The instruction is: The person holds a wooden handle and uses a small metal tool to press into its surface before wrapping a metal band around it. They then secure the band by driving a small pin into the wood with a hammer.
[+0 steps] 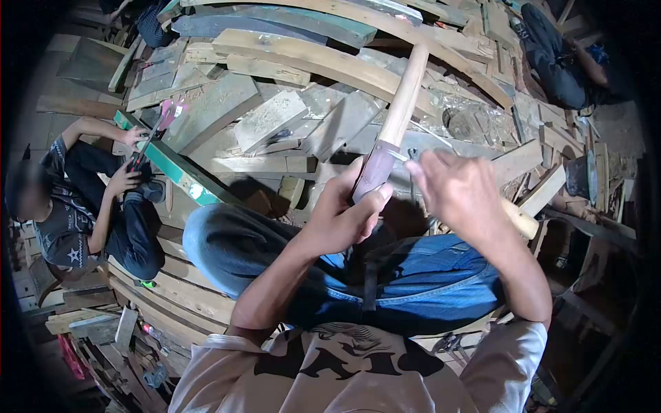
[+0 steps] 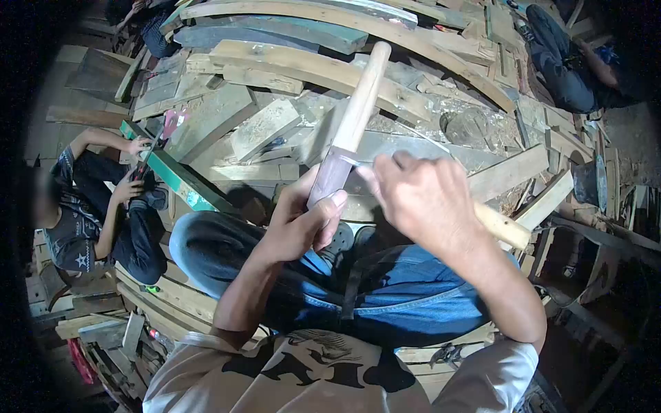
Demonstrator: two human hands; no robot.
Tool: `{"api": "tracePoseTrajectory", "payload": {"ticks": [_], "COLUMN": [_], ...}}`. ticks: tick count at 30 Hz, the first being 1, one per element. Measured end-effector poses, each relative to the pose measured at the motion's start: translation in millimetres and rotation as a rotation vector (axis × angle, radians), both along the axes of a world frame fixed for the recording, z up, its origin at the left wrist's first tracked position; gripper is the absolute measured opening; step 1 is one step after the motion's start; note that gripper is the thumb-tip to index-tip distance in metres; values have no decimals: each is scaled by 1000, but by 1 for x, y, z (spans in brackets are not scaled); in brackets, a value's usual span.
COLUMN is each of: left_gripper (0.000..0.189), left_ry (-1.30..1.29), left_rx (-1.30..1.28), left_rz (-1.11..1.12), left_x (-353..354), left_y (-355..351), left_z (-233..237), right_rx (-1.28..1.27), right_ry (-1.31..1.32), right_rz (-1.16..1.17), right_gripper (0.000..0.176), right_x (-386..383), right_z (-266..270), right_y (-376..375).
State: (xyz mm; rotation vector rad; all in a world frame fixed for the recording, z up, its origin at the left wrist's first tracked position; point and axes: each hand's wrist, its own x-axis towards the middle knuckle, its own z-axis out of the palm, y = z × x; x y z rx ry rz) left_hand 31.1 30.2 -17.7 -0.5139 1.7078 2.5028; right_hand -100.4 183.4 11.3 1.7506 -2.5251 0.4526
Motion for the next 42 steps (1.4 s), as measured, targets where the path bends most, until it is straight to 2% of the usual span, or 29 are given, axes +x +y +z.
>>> {"api": "tracePoseTrajectory", "payload": {"ticks": [2,12,15,18,22,25,29,33,37,39,42], "left_gripper": [25,25,24,25,25,25,25,23,26,27,31], "left_ry": [13,0,30,0,-6,-2,6,19,-10,-26,0], "left_rx": [3,7,43,41,17,15,19,62,66,63,55], "left_rz": [-28,-19,-1,0,-3,1,-29,-3,-4,-18,-47], "left_x": [2,-1,0,-1,-1,-1,0,-1,-1,2,4], "left_y": [-2,-3,-2,-3,-2,-3,-5,-1,-1,-2,-3], "left_z": [-1,-3,-5,-8,-2,-4,-1,-2,1,-1,3], "right_rx": [12,16,1,21,60,-4,-16,3,64,31,4], "right_ry": [48,-17,65,11,-45,50,69,86,40,69,39], "right_rz": [-5,15,-35,28,-21,9,44,-58,-3,-79,-75], "right_gripper": [32,32,32,33,24,31,33,32,30,30,28], "right_x": [-2,0,-4,-1,3,-7,4,-9,2,-10,-3], "right_z": [5,-1,5,-1,4,1,1,7,4,9,8], "right_y": [0,-1,-3,-4,-2,-6,-5,-7,-7,-8,-4]}}
